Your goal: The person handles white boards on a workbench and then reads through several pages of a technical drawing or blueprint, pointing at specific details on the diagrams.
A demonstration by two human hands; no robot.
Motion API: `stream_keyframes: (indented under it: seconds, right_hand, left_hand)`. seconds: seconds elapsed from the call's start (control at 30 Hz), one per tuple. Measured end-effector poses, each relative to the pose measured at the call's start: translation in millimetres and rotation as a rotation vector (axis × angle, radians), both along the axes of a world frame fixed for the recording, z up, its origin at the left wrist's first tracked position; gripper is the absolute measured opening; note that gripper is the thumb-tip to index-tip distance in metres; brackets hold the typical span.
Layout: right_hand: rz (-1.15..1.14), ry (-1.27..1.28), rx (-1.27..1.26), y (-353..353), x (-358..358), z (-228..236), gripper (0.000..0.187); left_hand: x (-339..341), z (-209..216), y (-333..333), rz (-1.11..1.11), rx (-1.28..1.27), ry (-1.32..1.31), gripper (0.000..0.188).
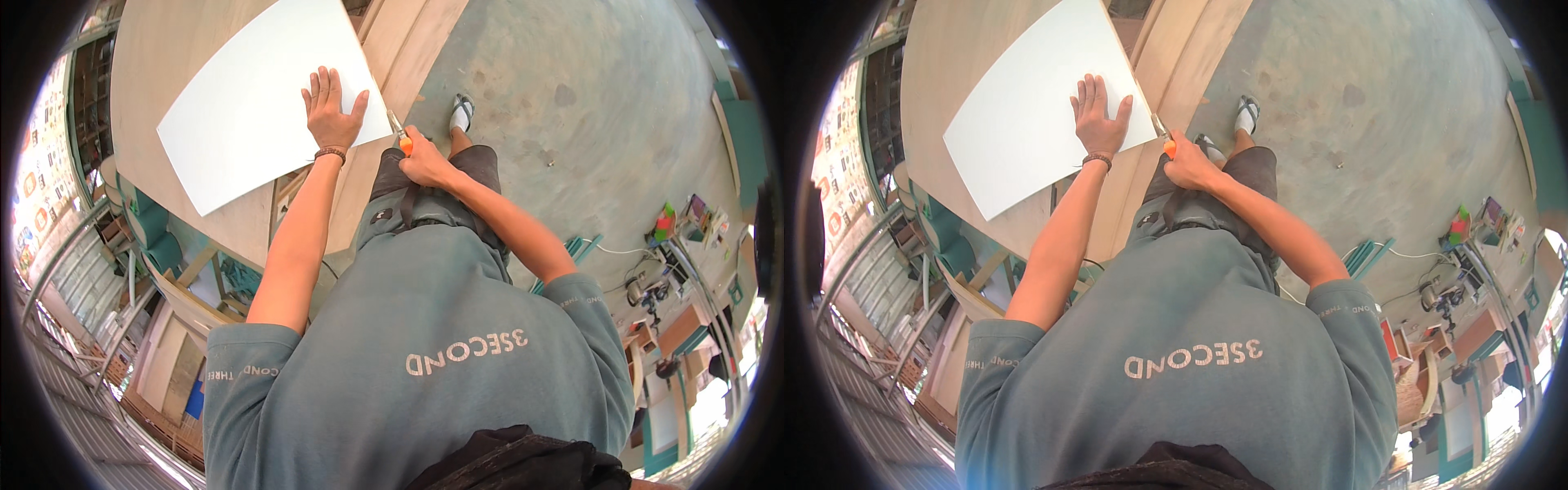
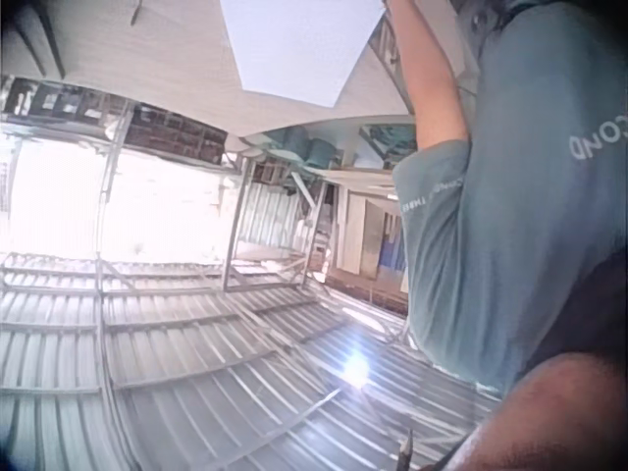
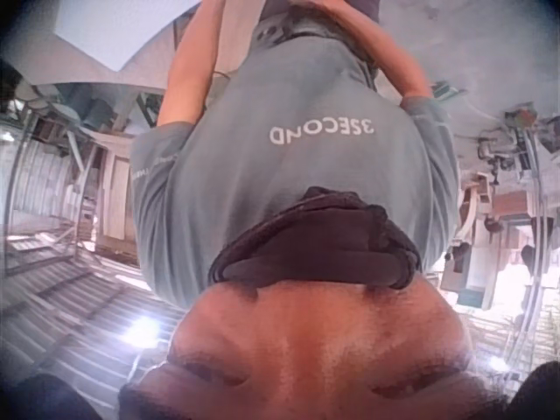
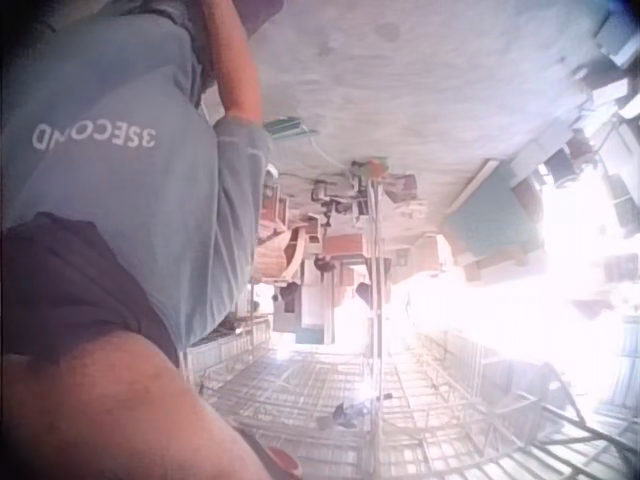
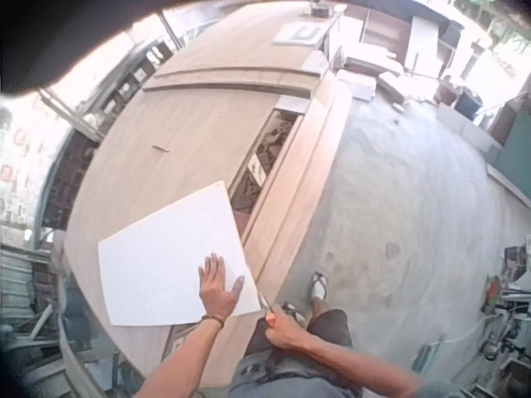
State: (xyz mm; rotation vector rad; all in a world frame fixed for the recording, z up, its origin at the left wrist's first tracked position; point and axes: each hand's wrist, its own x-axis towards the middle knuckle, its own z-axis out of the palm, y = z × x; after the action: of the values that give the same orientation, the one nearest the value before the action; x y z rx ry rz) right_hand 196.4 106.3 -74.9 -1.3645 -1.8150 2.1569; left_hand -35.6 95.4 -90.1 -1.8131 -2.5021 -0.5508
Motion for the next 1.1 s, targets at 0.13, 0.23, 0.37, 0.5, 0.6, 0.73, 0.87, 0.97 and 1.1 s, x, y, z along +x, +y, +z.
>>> stream_keyframes:
  seconds: [0.13,0.23,0.37,0.5,0.6,0.73,0.87,0.97,1.1]
  right_hand:
    - [0.048,-0.011,-0.073,16.7,4.7,-0.6,0.053]
    - [0.080,-0.017,-0.111,31.8,9.6,-2.5,0.051]
    - [0.079,-0.006,-0.162,31.4,13.2,11.0,0.051]
    - [-0.044,0.061,0.105,10.0,15.0,-10.5,0.048]
    - [-0.060,0.040,0.103,3.8,12.6,-11.9,0.041]
    - [-0.055,0.006,0.050,6.7,11.8,-8.9,0.041]
    - [-0.019,-0.006,0.066,6.8,9.1,-18.4,0.047]
    - [0.003,-0.009,0.012,8.0,6.8,-8.1,0.046]
    - [0.064,-0.051,-0.023,21.0,7.6,0.0,0.046]
  left_hand:
    - [1.2,-0.1,5.5,-0.003,-0.009,-0.006,0.088]
    - [6.3,-0.5,7.7,-0.017,-0.018,-0.006,0.091]
    - [6.8,0.4,-1.1,0.017,-0.051,-0.021,0.088]
    - [9.2,5.9,2.6,0.018,-0.054,-0.061,0.071]
    - [-2.5,3.9,-16.9,0.294,-0.156,0.005,0.075]
    - [-43.0,7.5,-51.1,0.929,-0.341,-0.082,0.095]
    - [-89.6,14.2,-77.9,1.387,-0.307,-0.252,0.106]
    - [-94.8,10.5,-86.2,1.413,-0.276,-0.268,0.109]
    - [-95.1,14.8,-73.2,1.382,-0.352,-0.252,0.109]
